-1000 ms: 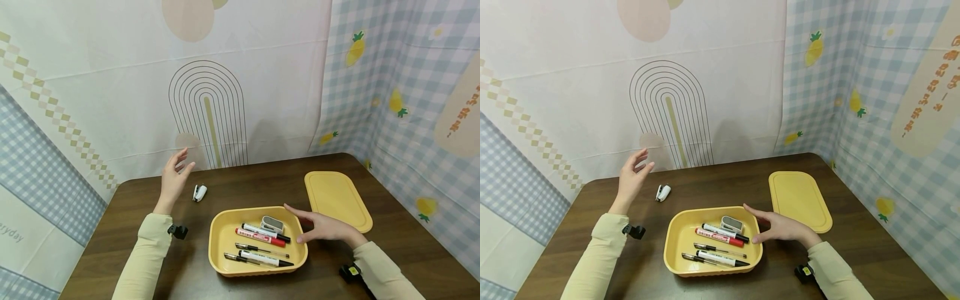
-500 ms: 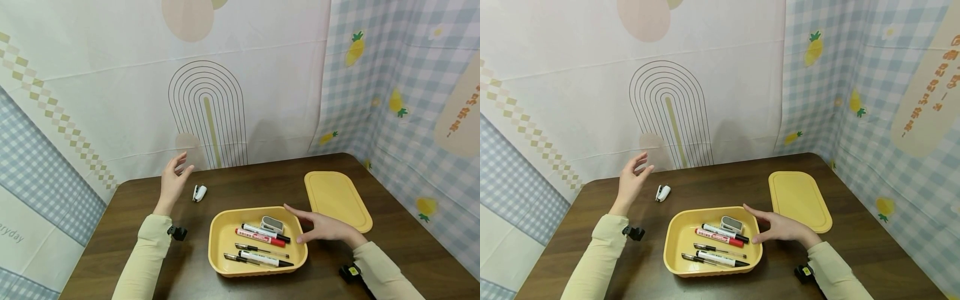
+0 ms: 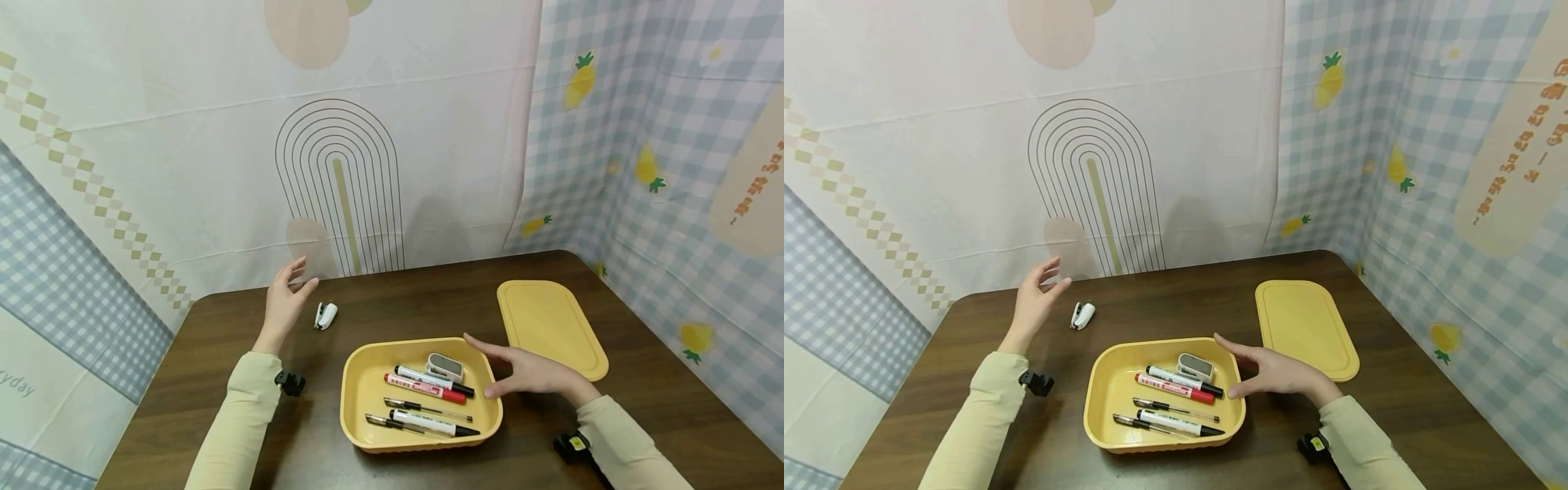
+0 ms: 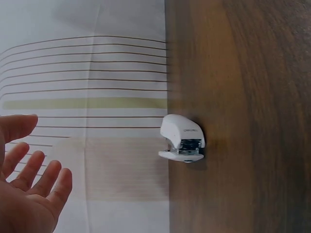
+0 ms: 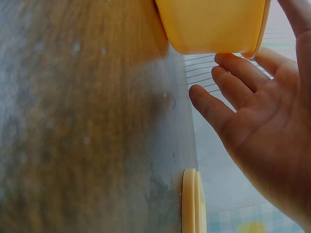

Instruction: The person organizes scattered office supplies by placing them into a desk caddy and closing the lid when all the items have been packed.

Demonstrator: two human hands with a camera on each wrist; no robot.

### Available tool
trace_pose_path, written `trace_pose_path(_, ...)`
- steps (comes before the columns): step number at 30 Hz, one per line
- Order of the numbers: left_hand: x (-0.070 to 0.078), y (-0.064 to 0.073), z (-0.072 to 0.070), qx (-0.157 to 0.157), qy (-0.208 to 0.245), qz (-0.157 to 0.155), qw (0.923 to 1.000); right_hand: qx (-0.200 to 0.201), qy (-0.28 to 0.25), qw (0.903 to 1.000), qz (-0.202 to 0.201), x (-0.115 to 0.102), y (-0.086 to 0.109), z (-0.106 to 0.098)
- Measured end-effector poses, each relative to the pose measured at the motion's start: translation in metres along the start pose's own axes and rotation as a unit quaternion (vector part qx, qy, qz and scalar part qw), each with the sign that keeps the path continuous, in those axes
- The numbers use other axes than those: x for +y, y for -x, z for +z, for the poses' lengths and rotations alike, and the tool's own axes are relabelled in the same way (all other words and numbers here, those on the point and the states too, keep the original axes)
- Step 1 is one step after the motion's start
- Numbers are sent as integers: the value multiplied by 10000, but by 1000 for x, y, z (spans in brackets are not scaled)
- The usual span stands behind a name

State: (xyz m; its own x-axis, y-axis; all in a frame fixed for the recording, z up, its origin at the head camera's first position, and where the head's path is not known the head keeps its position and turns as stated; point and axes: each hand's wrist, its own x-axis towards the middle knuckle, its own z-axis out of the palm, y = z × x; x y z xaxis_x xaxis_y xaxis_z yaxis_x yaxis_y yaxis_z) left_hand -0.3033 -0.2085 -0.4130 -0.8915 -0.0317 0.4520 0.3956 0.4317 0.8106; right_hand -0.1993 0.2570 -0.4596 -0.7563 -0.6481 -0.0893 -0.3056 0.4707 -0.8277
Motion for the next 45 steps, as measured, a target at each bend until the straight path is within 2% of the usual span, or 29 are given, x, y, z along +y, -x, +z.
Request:
trace_pose_path(6,-6,1,2,-79,-88,-305,9995,2,49,10000,-45,1,-1,0)
trace_pose_path(11,-9,1,2,-61,-130,-454,9989,-21,7,10000,5,0,-3,0)
trace_pose_path(18,-15,5,4,-232,-258,-666,9972,-31,-25,10000,-24,-2,-3,0)
trace_pose_path(31,-27,9,9,-353,-388,-791,9955,-55,16,10000,-55,-2,-7,-2)
trace_pose_path(39,-29,8,15,-610,-561,-780,9935,68,98,9999,-54,-1,-5,-4)
trace_pose_path(45,-34,14,20,-765,-787,-1012,9888,-10,59,9999,83,1,-1,0)
